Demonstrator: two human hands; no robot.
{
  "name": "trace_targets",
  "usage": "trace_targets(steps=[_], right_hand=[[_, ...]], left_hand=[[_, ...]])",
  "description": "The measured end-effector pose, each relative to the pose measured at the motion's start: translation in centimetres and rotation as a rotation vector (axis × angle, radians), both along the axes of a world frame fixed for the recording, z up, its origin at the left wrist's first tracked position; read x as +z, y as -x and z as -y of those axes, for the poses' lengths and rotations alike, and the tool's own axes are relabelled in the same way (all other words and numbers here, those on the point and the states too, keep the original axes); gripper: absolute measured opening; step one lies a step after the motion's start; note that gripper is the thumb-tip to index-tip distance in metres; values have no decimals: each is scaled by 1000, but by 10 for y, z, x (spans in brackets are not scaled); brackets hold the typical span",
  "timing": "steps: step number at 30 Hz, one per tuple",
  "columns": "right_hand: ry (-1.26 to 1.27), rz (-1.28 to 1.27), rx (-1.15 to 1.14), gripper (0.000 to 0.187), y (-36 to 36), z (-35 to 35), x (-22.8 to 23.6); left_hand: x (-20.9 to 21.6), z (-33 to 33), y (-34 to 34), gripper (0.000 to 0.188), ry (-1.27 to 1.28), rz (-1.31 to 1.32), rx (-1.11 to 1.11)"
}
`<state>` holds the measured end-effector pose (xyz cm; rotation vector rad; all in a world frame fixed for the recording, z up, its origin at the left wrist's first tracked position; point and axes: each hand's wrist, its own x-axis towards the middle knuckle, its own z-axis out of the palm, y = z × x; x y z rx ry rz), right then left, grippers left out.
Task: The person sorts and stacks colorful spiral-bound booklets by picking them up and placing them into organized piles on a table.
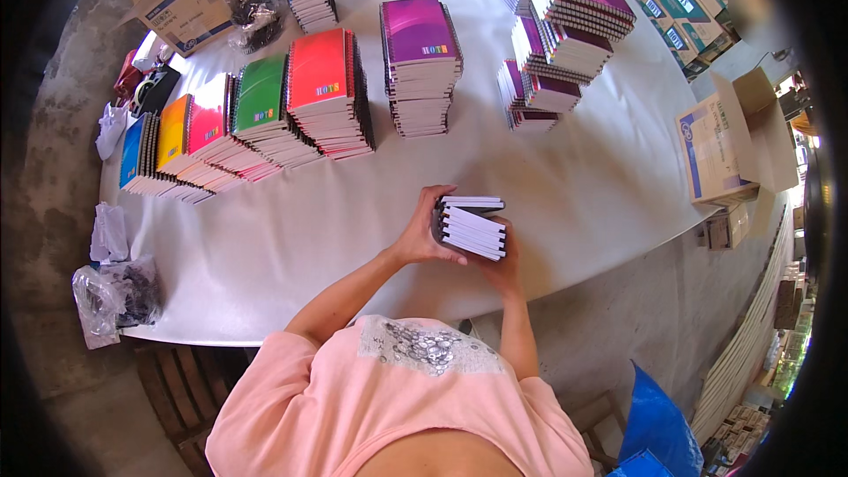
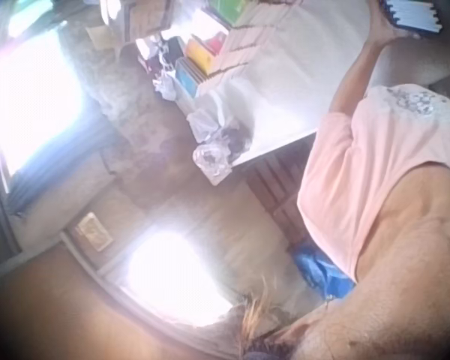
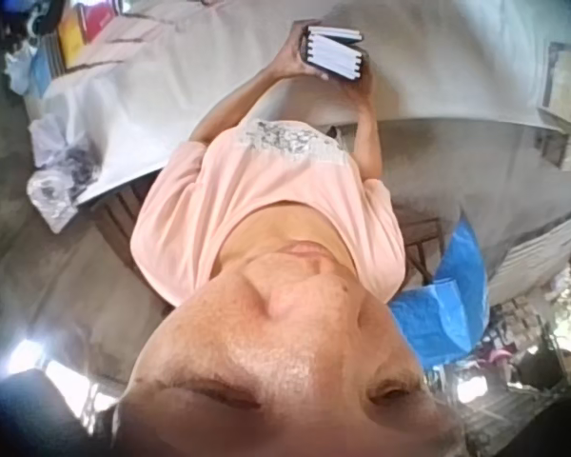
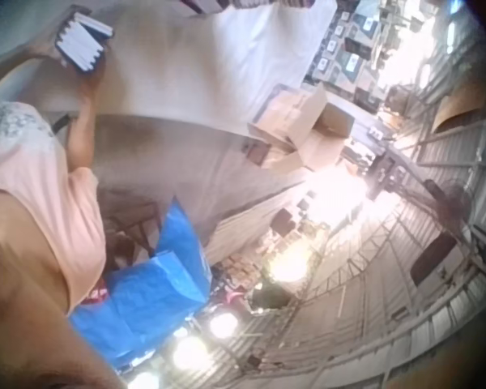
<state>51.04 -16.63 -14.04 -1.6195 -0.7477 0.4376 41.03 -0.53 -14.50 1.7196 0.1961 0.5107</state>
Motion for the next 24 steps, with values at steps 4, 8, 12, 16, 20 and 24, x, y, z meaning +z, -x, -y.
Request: trace_targets(steps=[4,8,12,16,20,24], right_hand=[[37,11,52,52,-17,13,20],[105,160,90,51,-26,16,48],[605,768,268,51,-25,10,110],[981,1191,449,42,-16,-17,130],[1239,1305,525,26,-3,-49,126],[1193,1378,386,16,1,-55,119]], left_hand=[[8,-1,-1,118,97,-37,-53],[10,2,-5,124,90,-113,-77],[6,-1,-1,134,-1,-29,-105],[13,-1,-1,133,-23,13,-206],[14,8,-10,117,1,12,-86],[18,1,-14,98,34,-2,-62]])
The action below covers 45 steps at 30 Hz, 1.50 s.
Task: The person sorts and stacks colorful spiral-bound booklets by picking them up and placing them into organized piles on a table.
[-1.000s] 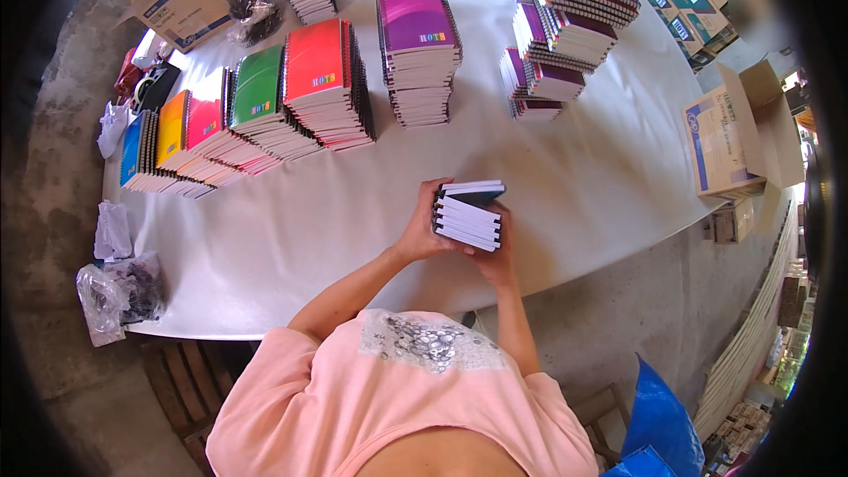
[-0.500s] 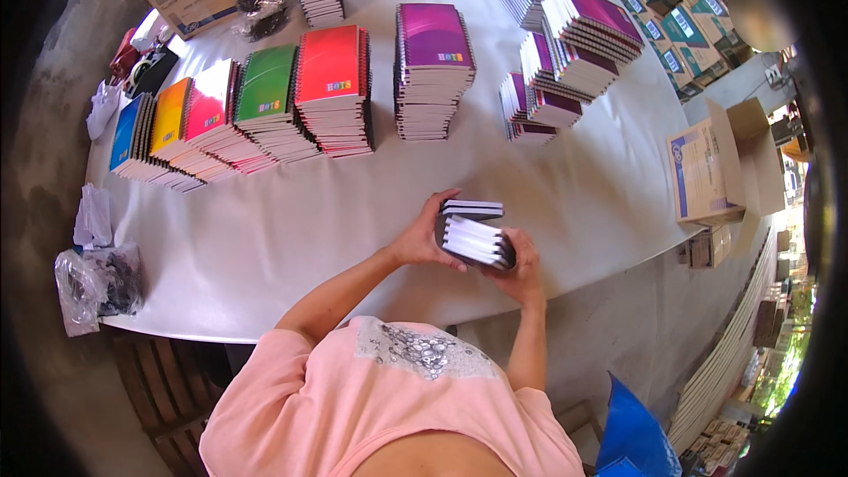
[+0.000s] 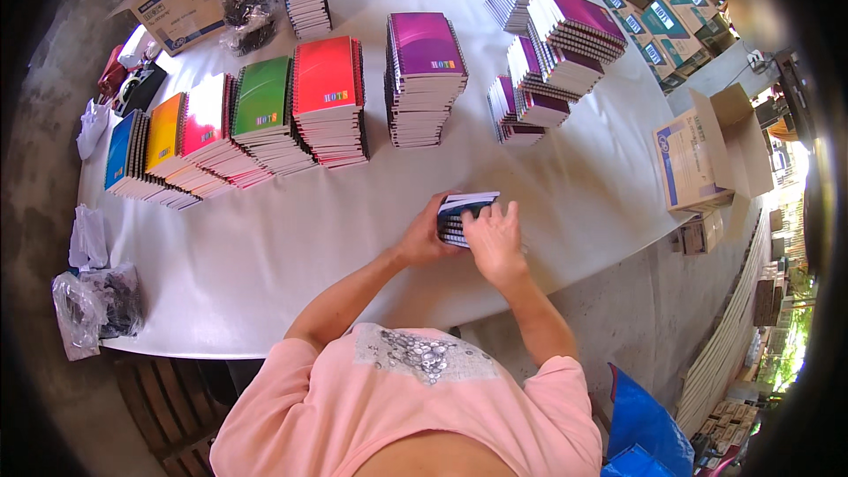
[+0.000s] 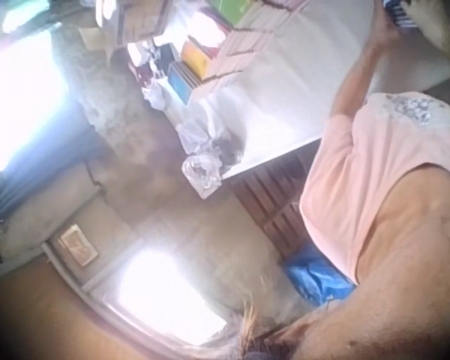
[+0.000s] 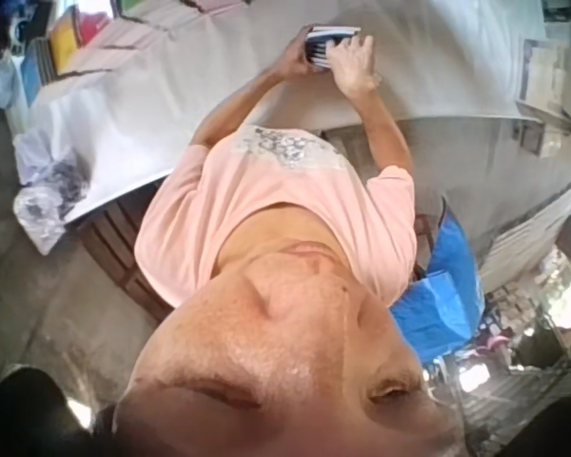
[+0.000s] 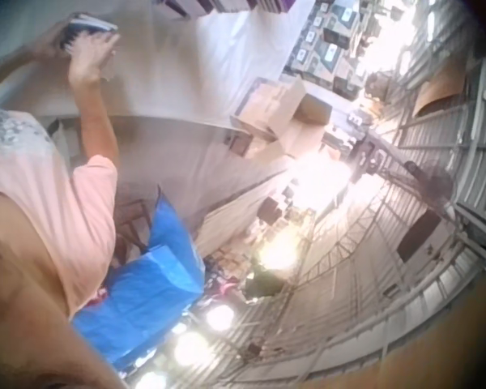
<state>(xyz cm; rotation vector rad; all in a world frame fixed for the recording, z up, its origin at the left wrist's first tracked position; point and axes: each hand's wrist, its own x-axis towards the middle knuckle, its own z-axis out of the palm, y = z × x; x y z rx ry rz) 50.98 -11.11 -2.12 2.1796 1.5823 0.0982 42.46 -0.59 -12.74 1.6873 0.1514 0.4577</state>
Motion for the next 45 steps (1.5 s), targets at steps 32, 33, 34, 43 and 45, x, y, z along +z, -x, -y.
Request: trace_targets(steps=[32,33,34,43,45], right_hand=[[-1149,-1544,-211,103,-14,47,-112],[-1155,-1490,-239,92,-8,48,-109],[-1151,-1498,-245,92,-11,48,-105],[-941,-1473,-396,84,-26,60,-159],[-901,-1375,-338,84,-34,59,-143]], left_hand=[[-1,11,0,84,163,-27,-97],[-1,11,-1,86,99,121,-46],[-3,11,-1,87,35,268,5],[-23,34,-2,103,206,-87,166],[-23,26,-7,100,172,-122,201]])
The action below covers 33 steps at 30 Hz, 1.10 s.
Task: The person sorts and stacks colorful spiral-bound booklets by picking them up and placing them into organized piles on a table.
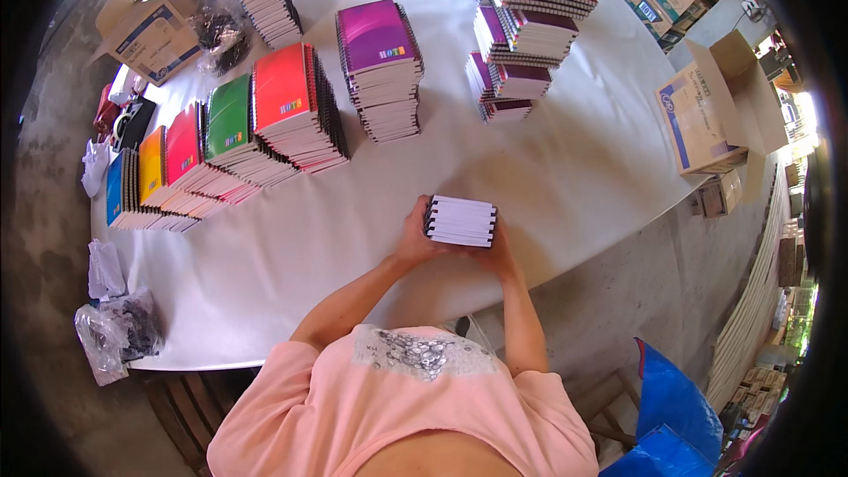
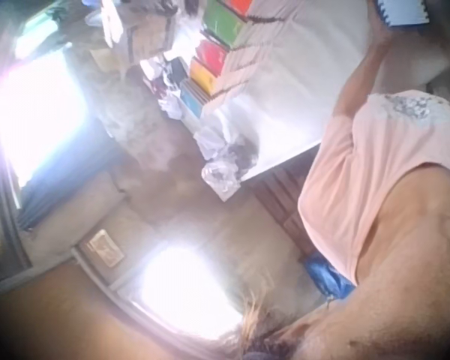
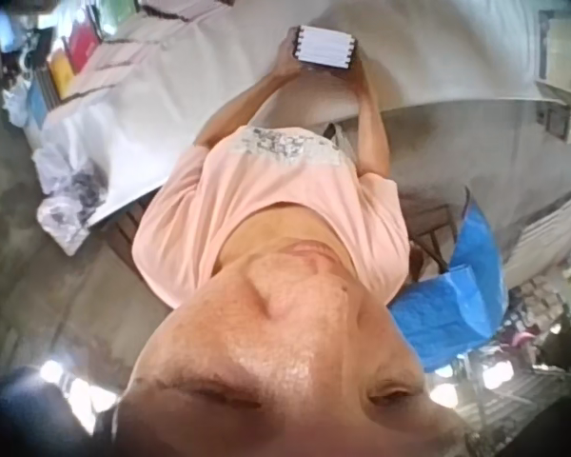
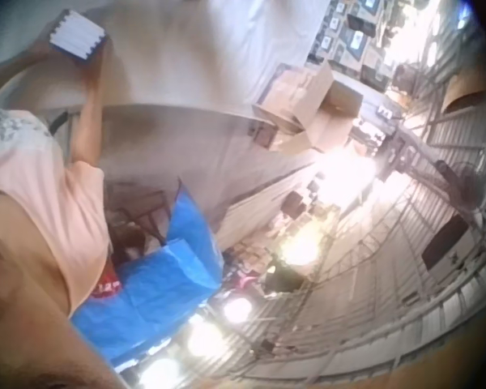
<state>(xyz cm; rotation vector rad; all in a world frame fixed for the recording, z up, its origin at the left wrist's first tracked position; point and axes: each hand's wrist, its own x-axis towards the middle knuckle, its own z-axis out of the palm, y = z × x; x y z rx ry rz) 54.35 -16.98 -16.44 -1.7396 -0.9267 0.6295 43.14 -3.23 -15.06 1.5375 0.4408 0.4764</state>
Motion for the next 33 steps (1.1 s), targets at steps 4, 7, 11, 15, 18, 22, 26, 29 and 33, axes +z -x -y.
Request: trace_targets(steps=[4,7,11,15,18,22,26,29,33], right_hand=[[-51,-134,-95,82,-4,-2,22],[-242,-296,-111,76,-17,2,31],[-183,-623,-186,64,-35,10,62],[-101,-646,-242,54,-75,25,62],[-150,-715,-399,51,-127,39,67],[-194,-732,-471,44,-231,58,66],[-67,-706,-485,38,-315,36,71],[39,-756,-555,32,-357,13,57],[-28,-786,-337,32,-397,-6,23]], left_hand=[[15,-9,-11,89,-56,-95,1],[29,-7,-31,84,6,-126,63],[36,1,-57,69,402,-199,-61],[40,13,-89,83,573,-334,-195],[35,21,-92,91,232,-347,-73],[6,47,-58,86,-371,-295,-185],[-16,56,-38,79,-890,-244,-371],[-5,55,-39,76,-859,-240,-392],[6,57,-40,75,-839,-337,-441]])
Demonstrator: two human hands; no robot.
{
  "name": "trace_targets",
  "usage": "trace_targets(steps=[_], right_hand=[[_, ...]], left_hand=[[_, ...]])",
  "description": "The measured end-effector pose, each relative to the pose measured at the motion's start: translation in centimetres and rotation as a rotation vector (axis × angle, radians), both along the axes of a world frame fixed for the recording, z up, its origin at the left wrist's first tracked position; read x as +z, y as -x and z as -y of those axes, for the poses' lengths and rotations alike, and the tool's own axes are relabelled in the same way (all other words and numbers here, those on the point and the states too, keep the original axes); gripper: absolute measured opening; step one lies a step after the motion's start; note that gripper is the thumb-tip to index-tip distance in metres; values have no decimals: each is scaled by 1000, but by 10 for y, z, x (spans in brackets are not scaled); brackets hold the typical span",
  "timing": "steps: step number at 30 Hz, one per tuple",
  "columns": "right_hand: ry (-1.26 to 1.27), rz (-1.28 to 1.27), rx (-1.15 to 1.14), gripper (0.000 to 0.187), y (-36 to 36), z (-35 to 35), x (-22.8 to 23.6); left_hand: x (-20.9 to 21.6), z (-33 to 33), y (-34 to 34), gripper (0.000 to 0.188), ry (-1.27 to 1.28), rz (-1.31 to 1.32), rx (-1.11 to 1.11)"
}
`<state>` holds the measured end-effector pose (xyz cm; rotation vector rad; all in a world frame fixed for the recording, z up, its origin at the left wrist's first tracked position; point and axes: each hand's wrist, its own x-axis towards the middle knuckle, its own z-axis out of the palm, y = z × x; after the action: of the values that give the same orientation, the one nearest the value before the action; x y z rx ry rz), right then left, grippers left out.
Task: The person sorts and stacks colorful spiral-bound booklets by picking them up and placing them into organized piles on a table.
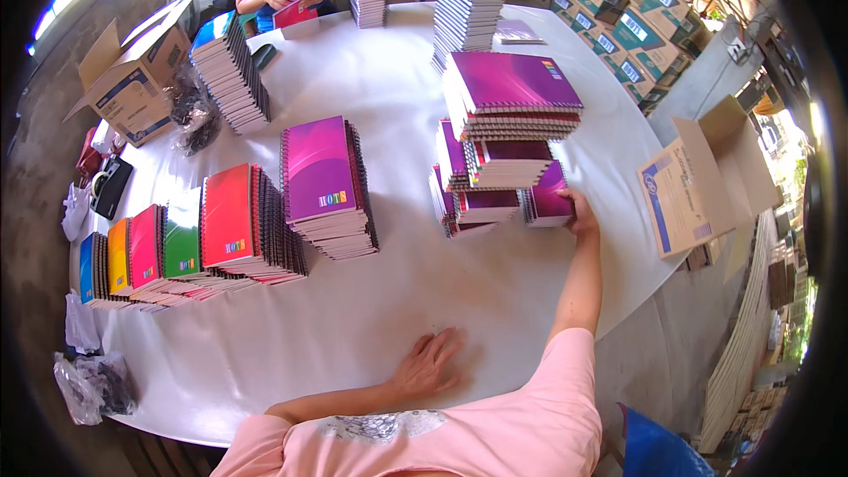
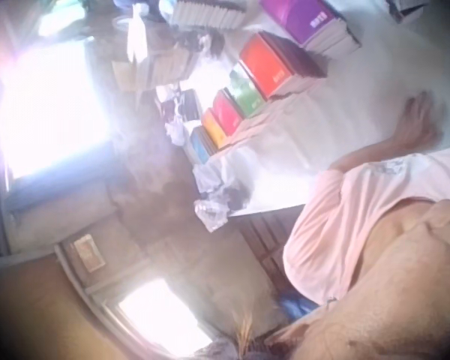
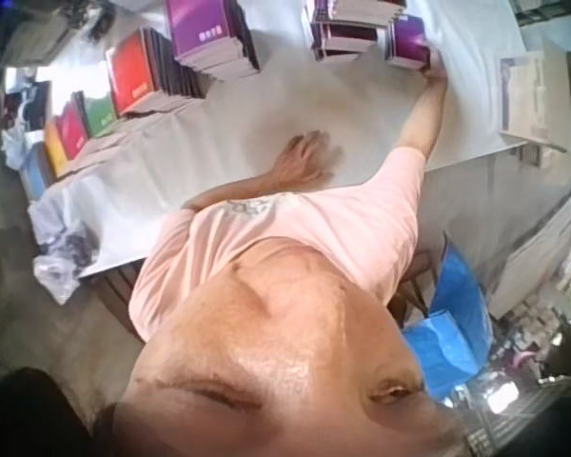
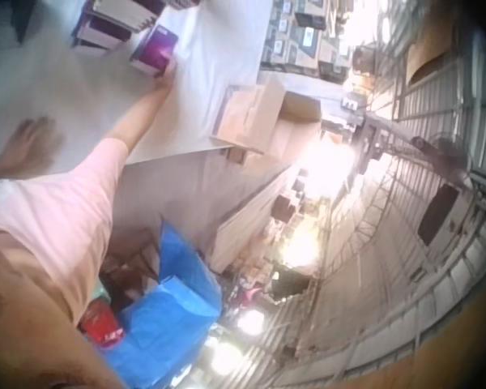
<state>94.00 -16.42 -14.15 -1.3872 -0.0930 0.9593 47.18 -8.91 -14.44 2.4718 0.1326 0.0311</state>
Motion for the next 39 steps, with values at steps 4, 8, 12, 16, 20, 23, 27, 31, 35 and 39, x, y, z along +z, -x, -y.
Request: trace_targets(steps=[4,8,12,16,20,23,27,31,35,39], right_hand=[[75,-39,-3,34,-8,-20,-8],[71,-53,39,32,-12,-26,-8],[41,-73,87,27,-7,-44,-8],[220,246,118,30,-39,-30,-25],[608,741,175,34,-46,-22,-22],[47,200,-286,44,12,-19,-15],[220,667,-1050,42,98,-1,-11],[23,1057,-1238,39,217,-29,52],[-305,1383,-875,30,337,-79,144],[-522,1210,-362,20,469,-171,198]], left_hand=[[-1,-1,-1,68,-11,32,13],[-2,3,-5,68,-14,72,14],[-3,2,-2,65,-47,55,27],[4,-1,-4,63,3,0,29],[5,-4,0,64,-85,173,-102],[-11,-3,12,62,62,277,18],[-24,-7,20,43,354,411,-22],[-22,-17,60,30,510,541,-19],[-22,-44,163,13,730,644,145],[16,-81,278,10,697,595,627]])
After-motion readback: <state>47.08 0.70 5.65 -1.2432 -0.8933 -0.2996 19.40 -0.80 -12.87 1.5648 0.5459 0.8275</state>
